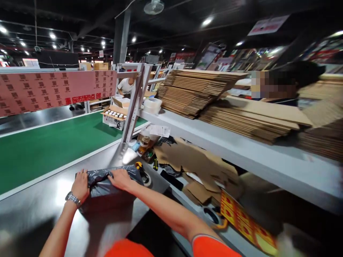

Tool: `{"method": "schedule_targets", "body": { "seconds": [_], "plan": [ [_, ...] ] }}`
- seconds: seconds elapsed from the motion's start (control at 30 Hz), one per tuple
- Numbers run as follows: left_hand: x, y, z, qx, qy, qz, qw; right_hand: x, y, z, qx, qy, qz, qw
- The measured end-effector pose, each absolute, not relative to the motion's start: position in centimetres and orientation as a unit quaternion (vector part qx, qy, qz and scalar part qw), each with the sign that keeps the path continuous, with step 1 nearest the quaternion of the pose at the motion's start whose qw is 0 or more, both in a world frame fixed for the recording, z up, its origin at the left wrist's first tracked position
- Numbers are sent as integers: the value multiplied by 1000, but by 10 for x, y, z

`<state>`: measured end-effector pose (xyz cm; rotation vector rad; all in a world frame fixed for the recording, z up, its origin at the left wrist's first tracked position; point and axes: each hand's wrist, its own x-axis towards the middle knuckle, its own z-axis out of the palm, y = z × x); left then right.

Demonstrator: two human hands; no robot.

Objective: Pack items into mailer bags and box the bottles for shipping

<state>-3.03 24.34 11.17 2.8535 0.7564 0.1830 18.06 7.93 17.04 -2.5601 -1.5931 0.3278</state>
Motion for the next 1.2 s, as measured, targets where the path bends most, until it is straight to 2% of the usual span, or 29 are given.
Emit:
{"method": "schedule_targets", "body": {
  "seconds": [0.2, 0.33, 0.5, 0.57, 0.63, 0.77, 0.83, 0.9, 1.03, 1.1, 1.2],
  "plan": [
    [-11, 210, 118, 936, 328, 100, 83, 183, 77, 174, -830, -549, 93, -20],
    [-3, 192, 120, 921, 363, 117, 82, 183, 74, 170, -811, -579, 76, -29],
    [13, 163, 119, 899, 419, 121, 31, 182, 79, 168, -782, -616, 94, -8],
    [15, 157, 119, 895, 430, 113, 19, 186, 77, 172, -761, -638, 108, 37],
    [13, 156, 120, 894, 433, 114, 13, 196, 66, 178, -712, -685, 90, 124],
    [2, 158, 122, 891, 438, 121, 23, 239, 20, 180, -606, -714, -40, 349],
    [-2, 158, 122, 887, 444, 122, 28, 265, -2, 169, -622, -674, -66, 394],
    [-5, 157, 123, 884, 451, 119, 25, 281, -13, 151, -658, -653, -29, 374],
    [-9, 156, 129, 886, 453, 96, 17, 262, 5, 124, -643, -724, 101, 228],
    [-11, 156, 131, 887, 453, 89, 14, 238, 23, 123, -615, -762, 118, 164],
    [-16, 159, 128, 888, 450, 92, 11, 208, 46, 130, -602, -781, 114, 123]
  ]
}}
